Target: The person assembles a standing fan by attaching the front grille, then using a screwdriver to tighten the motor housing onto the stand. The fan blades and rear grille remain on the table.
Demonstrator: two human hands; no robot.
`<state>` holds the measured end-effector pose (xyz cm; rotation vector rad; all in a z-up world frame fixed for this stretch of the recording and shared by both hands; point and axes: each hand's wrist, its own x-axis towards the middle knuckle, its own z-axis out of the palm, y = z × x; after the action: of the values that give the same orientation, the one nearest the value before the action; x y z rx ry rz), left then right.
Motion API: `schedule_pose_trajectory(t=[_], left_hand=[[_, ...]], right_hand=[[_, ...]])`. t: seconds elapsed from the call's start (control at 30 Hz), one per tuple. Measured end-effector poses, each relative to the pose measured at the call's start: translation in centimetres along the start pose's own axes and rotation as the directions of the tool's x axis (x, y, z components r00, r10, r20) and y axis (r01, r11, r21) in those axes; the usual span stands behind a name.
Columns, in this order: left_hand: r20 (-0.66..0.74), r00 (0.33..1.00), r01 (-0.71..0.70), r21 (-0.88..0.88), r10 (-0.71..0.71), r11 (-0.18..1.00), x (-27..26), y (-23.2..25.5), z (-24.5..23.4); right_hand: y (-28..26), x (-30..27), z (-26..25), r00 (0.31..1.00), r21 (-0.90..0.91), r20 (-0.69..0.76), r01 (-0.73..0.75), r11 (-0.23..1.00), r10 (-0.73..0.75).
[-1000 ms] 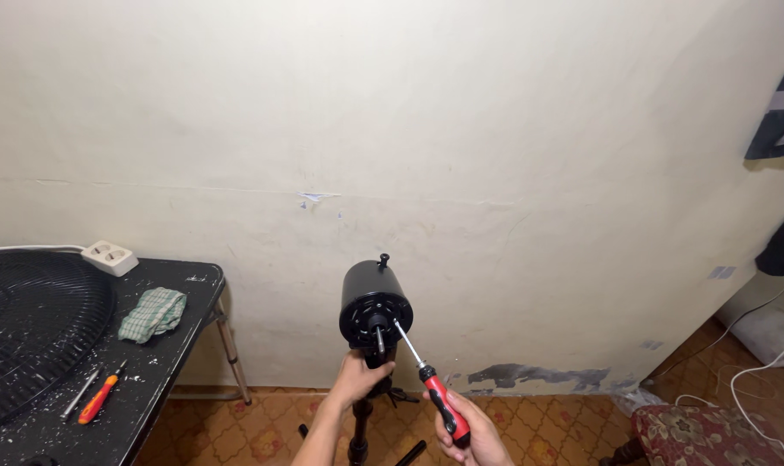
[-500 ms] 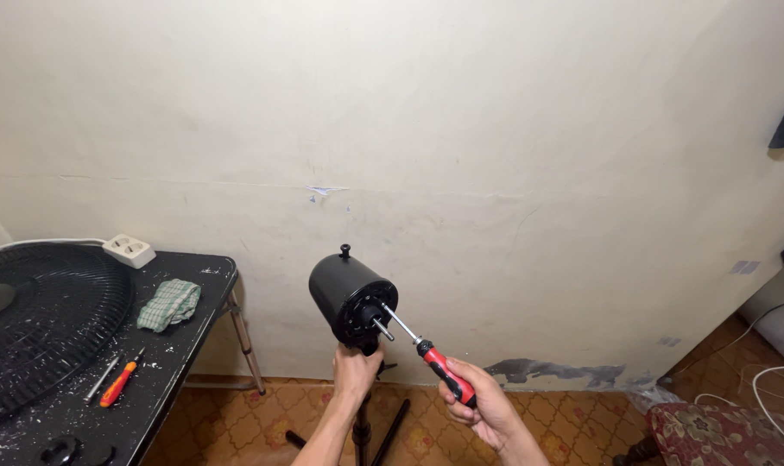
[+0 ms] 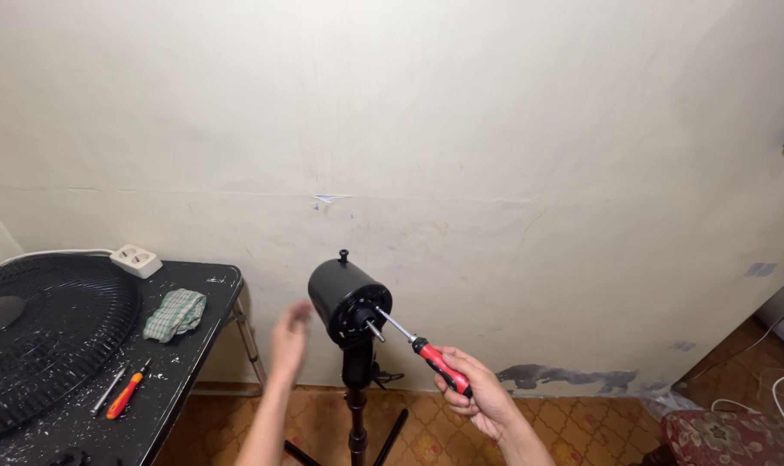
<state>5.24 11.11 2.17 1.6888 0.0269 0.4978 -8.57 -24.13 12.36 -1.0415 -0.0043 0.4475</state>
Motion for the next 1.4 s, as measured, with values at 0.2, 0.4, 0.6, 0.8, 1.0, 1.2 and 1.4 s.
schedule_pose_trajectory(t=[0.2, 0.4, 0.6, 0.8, 1.0, 1.2, 1.4], left_hand=[[0.072, 0.955, -0.296, 0.173, 0.288, 0.939, 3.3, 10.4, -0.6], [0.116, 0.981, -0.172, 0.14, 0.156, 0.975, 2.5, 13.2, 0.8], [0.115, 0.983, -0.149, 0.076, 0.14, 0.986, 2.9, 12.5, 1.1], [0.098, 0.982, -0.168, 0.086, 0.159, 0.982, 3.0, 11.9, 1.4], [0.098, 0.981, -0.176, 0.084, 0.168, 0.981, 3.2, 11.6, 1.6], [0.111, 0.983, -0.156, 0.068, 0.148, 0.985, 3.1, 11.7, 1.5], [0.069, 0.983, -0.178, 0.092, 0.172, 0.98, 2.7, 12.0, 1.6]], right_hand=[[-0.1, 0.3, 2.0, 1.0, -0.034, 0.025, 0.011, 0.999, -0.01], [0.4, 1.3, 2.1, 0.998, -0.027, -0.041, 0.046, 0.999, -0.047], [0.5, 1.7, 0.9, 0.994, -0.024, -0.097, 0.045, 0.999, -0.047], [1.0, 2.7, 0.5, 0.993, -0.027, -0.104, 0.058, 0.998, -0.061], [1.5, 3.0, -0.1, 0.993, 0.007, -0.107, 0.059, 0.998, -0.058], [1.3, 2.9, -0.2, 0.99, -0.004, -0.128, 0.053, 0.999, -0.053], [1.3, 2.9, 0.6, 0.983, -0.163, -0.145, 0.089, 0.983, -0.113]])
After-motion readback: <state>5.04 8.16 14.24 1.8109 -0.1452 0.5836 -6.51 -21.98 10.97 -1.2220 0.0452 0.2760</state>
